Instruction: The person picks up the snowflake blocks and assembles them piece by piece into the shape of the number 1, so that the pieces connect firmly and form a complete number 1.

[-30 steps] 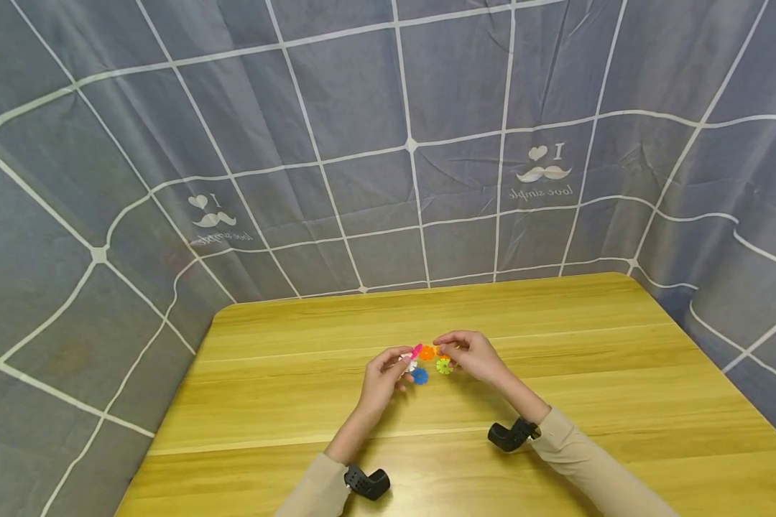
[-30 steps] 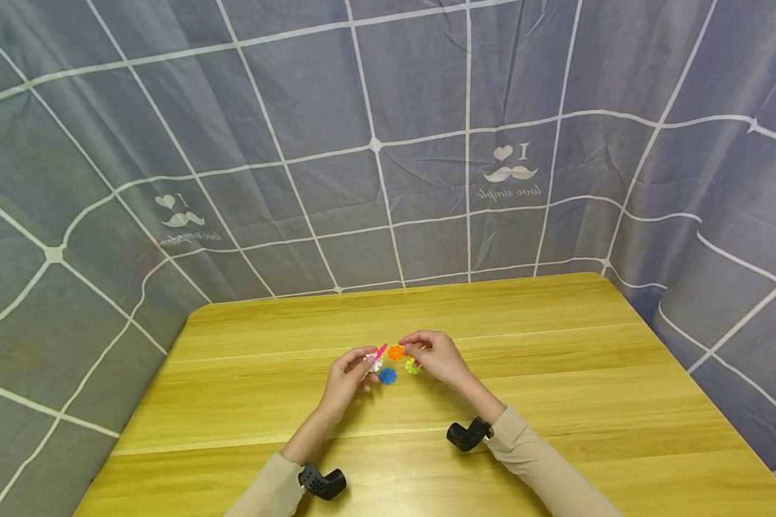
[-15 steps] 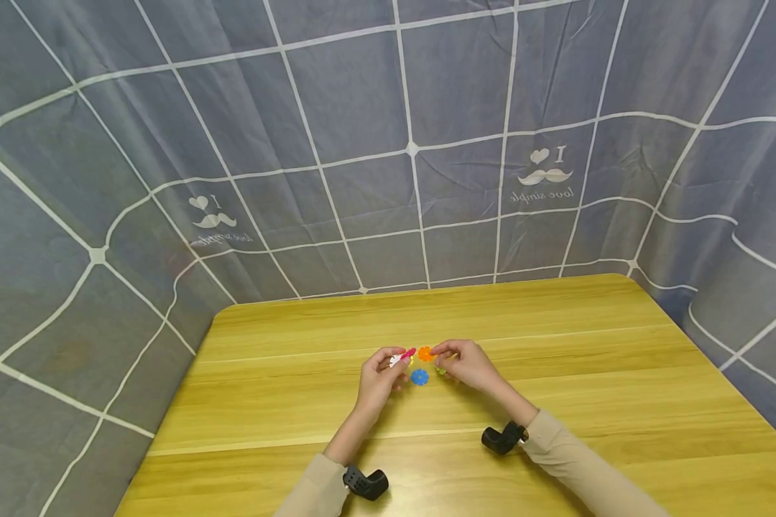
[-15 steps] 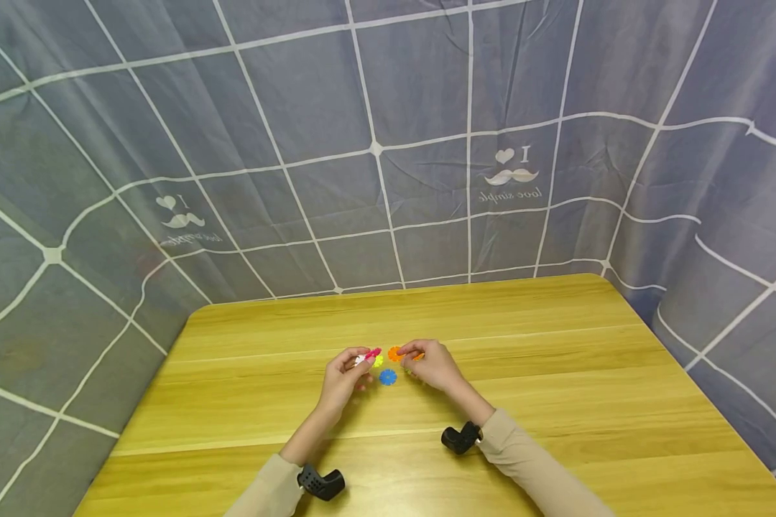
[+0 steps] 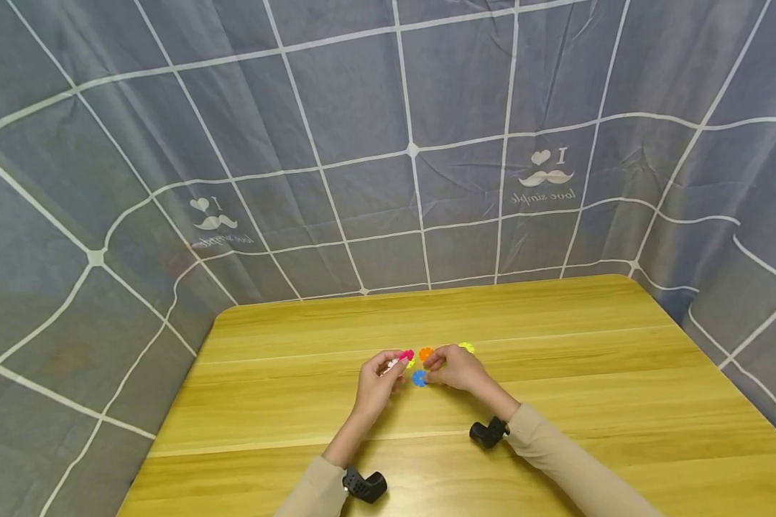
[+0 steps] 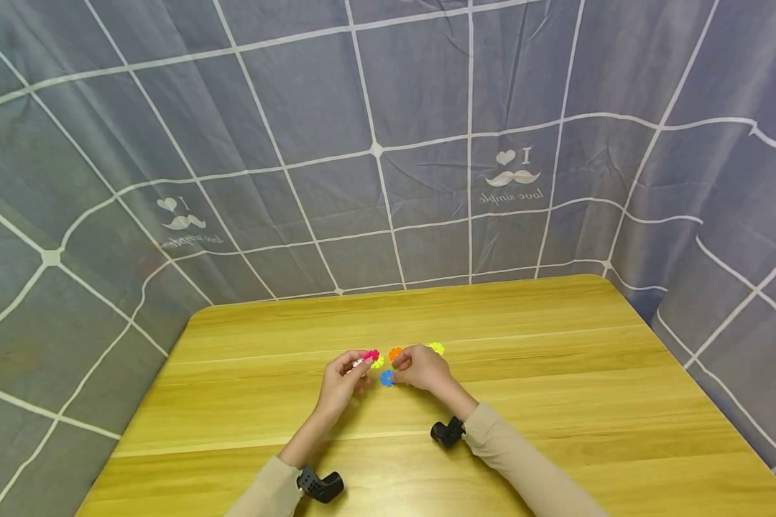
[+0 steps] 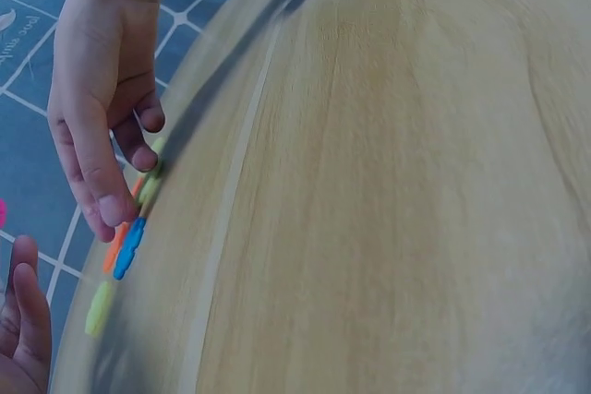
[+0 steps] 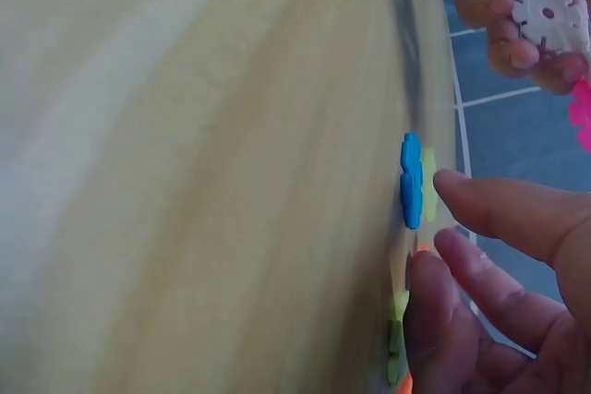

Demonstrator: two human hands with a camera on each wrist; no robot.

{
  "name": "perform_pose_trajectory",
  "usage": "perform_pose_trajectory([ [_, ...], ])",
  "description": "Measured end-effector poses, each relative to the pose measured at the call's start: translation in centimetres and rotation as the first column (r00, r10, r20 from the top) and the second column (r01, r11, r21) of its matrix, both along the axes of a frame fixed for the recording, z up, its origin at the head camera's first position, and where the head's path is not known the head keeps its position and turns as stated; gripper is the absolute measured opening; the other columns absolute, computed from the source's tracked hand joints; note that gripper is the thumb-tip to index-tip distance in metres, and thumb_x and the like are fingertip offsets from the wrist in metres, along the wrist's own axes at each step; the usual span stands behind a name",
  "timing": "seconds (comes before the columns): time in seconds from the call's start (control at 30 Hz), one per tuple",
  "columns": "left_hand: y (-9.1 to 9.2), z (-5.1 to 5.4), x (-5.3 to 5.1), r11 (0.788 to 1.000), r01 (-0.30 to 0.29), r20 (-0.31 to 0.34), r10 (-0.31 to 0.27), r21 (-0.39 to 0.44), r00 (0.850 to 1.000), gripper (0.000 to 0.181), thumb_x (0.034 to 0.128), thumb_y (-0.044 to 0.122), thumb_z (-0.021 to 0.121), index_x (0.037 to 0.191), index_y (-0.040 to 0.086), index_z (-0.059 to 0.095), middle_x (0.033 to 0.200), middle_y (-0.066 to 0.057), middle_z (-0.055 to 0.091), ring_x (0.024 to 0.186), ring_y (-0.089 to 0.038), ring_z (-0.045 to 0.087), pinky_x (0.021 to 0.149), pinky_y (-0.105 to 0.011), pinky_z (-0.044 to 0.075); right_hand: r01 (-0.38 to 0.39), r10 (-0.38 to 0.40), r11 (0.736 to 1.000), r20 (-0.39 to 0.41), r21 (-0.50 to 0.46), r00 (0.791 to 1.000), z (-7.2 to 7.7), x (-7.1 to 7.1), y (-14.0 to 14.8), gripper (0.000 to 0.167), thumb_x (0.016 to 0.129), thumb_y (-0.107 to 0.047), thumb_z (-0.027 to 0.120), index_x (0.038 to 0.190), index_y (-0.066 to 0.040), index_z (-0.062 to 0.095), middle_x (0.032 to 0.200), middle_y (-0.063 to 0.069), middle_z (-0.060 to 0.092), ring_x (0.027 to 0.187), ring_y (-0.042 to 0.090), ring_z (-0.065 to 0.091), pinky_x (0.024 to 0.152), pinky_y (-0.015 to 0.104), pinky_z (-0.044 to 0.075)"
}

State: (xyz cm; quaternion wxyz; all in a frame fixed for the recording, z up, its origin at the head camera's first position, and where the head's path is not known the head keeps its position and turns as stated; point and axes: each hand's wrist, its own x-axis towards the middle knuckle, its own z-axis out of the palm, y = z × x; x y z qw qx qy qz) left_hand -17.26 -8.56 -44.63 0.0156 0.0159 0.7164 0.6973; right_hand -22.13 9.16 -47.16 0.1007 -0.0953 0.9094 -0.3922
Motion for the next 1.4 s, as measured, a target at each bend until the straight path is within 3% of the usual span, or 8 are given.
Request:
perform_pose_trajectory([
  [0.23,-0.1,-0.3,0.0,1.0,-0.006,-0.012,0.006,-0.005,1.0,0.02,0.0908,0.005,0.062,0.105,-0.009,0.063,0.077,0.004,0.062,0.061,-0.012,0.06,0.052,-0.019,0.046,-0.003,0.002,0.996,0.01,0.093,1.0,0.2,-0.2,-0.5,0.026,0.072,-0.025,0.084,0.092,-0.012,0.073,0.082,-0.002,0.068,0.073,0.012,0.06,0.062,0.026,0.045],
  [0.43,-0.3,-1.0,0.1,0.997,0.033,-0.069,-0.037,-0.071,0.997,0.017,0.0933,0.007,0.06,0.103,-0.007,0.062,0.085,-0.029,0.062,0.066,-0.019,0.06,0.05,-0.015,0.041,-0.016,0.014,0.994,0.012,0.112,1.0,-0.1,-0.1,-0.6,0.027,0.071,-0.027,0.085,0.092,-0.015,0.073,0.081,-0.004,0.064,0.073,0.012,0.057,0.062,0.026,0.043],
  [0.5,-0.4,-1.1,0.2,0.994,0.053,-0.082,-0.061,-0.1,0.995,0.017,0.0941,0.008,0.059,0.103,-0.006,0.062,0.091,-0.035,0.061,0.069,-0.026,0.061,0.052,-0.015,0.043,-0.018,0.016,0.994,0.016,0.112,1.0,-0.1,-0.1,-0.6,0.025,0.072,-0.026,0.085,0.09,-0.015,0.073,0.081,-0.004,0.064,0.073,0.011,0.056,0.062,0.026,0.042],
  [0.67,-0.5,-1.1,0.5,0.986,0.081,-0.099,-0.096,-0.148,0.99,0.017,0.0956,0.01,0.058,0.104,-0.004,0.062,0.096,-0.033,0.064,0.08,-0.041,0.063,0.066,-0.032,0.057,-0.026,0.023,0.994,0.024,0.109,0.999,0.0,0.0,-0.5,0.021,0.072,-0.024,0.084,0.086,-0.014,0.073,0.079,-0.004,0.063,0.072,0.012,0.055,0.063,0.026,0.041],
  [0.87,-0.7,-0.7,0.9,0.986,0.08,-0.1,-0.095,-0.149,0.99,0.017,0.0966,0.009,0.056,0.1,-0.007,0.061,0.099,-0.033,0.065,0.09,-0.048,0.064,0.077,-0.048,0.056,-0.036,0.033,0.992,0.02,0.125,0.999,0.0,0.2,-0.1,0.022,0.071,-0.021,0.085,0.085,-0.013,0.071,0.08,-0.004,0.064,0.074,0.011,0.056,0.066,0.027,0.044],
  [0.97,-0.9,-1.1,0.7,0.984,0.07,-0.108,-0.089,-0.165,0.99,0.017,0.0966,0.009,0.056,0.098,-0.007,0.061,0.099,-0.033,0.066,0.088,-0.048,0.064,0.075,-0.049,0.056,-0.023,0.021,0.993,0.02,0.112,1.0,0.0,0.2,0.0,0.023,0.071,-0.018,0.085,0.085,-0.012,0.068,0.078,-0.004,0.065,0.072,0.011,0.058,0.066,0.027,0.044],
  [1.17,-1.2,-3.6,-0.3,0.978,0.022,-0.118,-0.048,-0.208,0.992,0.018,0.0954,0.015,0.06,0.098,-0.002,0.064,0.098,-0.026,0.068,0.08,-0.041,0.066,0.07,-0.043,0.058,-0.01,0.01,1.0,0.031,0.014,0.999,-0.5,0.1,0.3,0.016,0.077,-0.01,0.079,0.086,-0.008,0.066,0.073,-0.001,0.063,0.063,0.011,0.056,0.059,0.023,0.045],
  [1.4,-1.4,-4.2,-0.5,0.978,0.01,-0.131,-0.038,-0.21,0.991,0.02,0.0932,0.021,0.064,0.099,0.001,0.067,0.093,-0.021,0.07,0.071,-0.026,0.067,0.061,-0.026,0.057,-0.03,0.031,0.994,0.012,-0.105,0.999,-0.4,0.5,1.0,0.01,0.086,-0.007,0.069,0.094,-0.002,0.069,0.072,0.003,0.061,0.054,0.012,0.055,0.051,0.023,0.048],
])
